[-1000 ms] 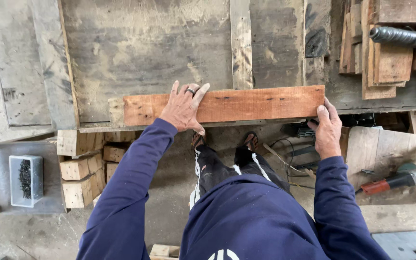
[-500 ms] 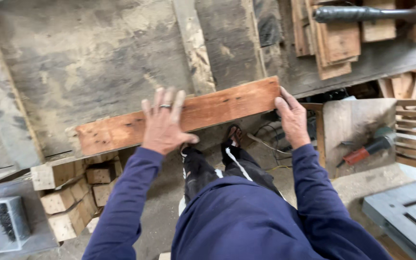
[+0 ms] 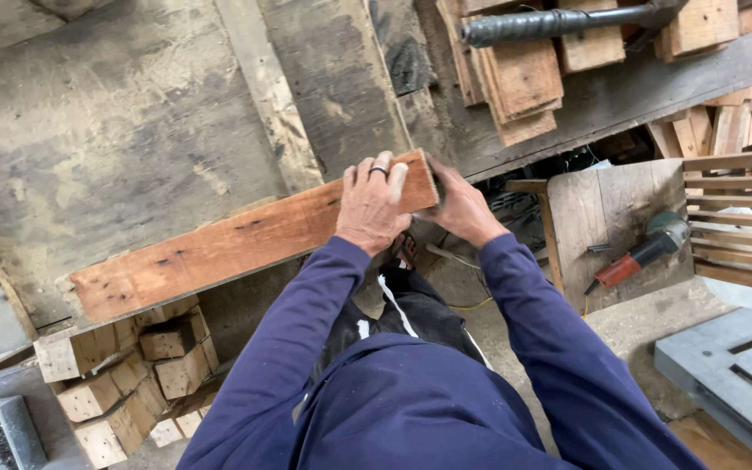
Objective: The person hammers nails into a long wooden plank and then into a smaller wooden block using a claw hammer. They repeatedly pick up nails from a container, position them on the wood, and drive them in with the hammer.
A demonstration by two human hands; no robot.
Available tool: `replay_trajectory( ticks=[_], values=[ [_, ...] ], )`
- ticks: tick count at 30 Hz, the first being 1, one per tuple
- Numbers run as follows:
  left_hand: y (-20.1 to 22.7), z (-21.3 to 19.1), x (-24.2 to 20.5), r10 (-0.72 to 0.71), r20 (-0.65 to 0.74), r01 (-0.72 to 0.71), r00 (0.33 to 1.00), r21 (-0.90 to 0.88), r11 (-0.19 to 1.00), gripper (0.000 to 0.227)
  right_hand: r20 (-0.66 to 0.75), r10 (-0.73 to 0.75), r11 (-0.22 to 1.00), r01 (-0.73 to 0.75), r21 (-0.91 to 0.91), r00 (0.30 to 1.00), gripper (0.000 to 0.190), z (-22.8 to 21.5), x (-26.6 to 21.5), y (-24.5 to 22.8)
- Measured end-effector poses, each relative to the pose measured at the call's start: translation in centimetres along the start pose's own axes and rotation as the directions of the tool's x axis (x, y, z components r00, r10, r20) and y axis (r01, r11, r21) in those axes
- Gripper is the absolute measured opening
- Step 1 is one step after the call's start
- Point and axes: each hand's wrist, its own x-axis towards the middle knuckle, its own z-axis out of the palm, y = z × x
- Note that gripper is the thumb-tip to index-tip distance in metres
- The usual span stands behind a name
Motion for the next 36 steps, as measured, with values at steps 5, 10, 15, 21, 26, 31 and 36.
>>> replay_trajectory(
  ticks=[5, 10, 15, 21, 26, 31, 36],
  values=[
    [0.9, 0.3, 1.0, -0.018, -0.043, 0.019, 0.999, 0.016, 1.0, 0.08, 0.161, -0.004, 0.998, 0.014, -0.058, 0.987, 0.107, -0.1, 2.8, 1.8],
    [1.4, 0.2, 1.2, -0.045, 0.001, 0.045, 0.999, 0.007, 0.999, 0.081, 0.16, -0.017, 0.996, 0.03, -0.08, 0.987, 0.107, 0.1, 2.7, 2.5],
    [1.5, 0.2, 1.1, -0.052, 0.018, 0.052, 0.998, 0.034, 0.998, 0.08, 0.136, -0.037, 0.996, 0.048, -0.072, 0.99, 0.111, 0.0, 2.5, 2.1],
    [0.8, 0.7, 0.5, -0.018, -0.01, 0.018, 1.0, 0.015, 1.0, 0.081, 0.136, -0.045, 0.996, 0.054, -0.065, 0.99, 0.111, -0.2, 2.6, 1.9],
    [-0.7, 1.1, 0.2, 0.053, -0.03, -0.053, 0.998, 0.008, 0.999, 0.08, 0.243, 0.038, 0.995, -0.016, -0.095, 0.969, 0.113, -0.7, 3.1, 2.1],
    [-1.3, 1.0, 0.1, 0.062, -0.044, -0.065, 0.997, -0.055, 0.996, 0.079, 0.274, 0.056, 0.993, -0.025, -0.116, 0.96, 0.118, -1.0, 3.6, 2.2],
    [-1.3, 1.3, 0.1, 0.081, -0.073, -0.084, 0.994, -0.051, 0.995, 0.078, 0.251, 0.009, 0.994, 0.02, -0.111, 0.968, 0.124, -0.8, 3.6, 2.3]
  ],
)
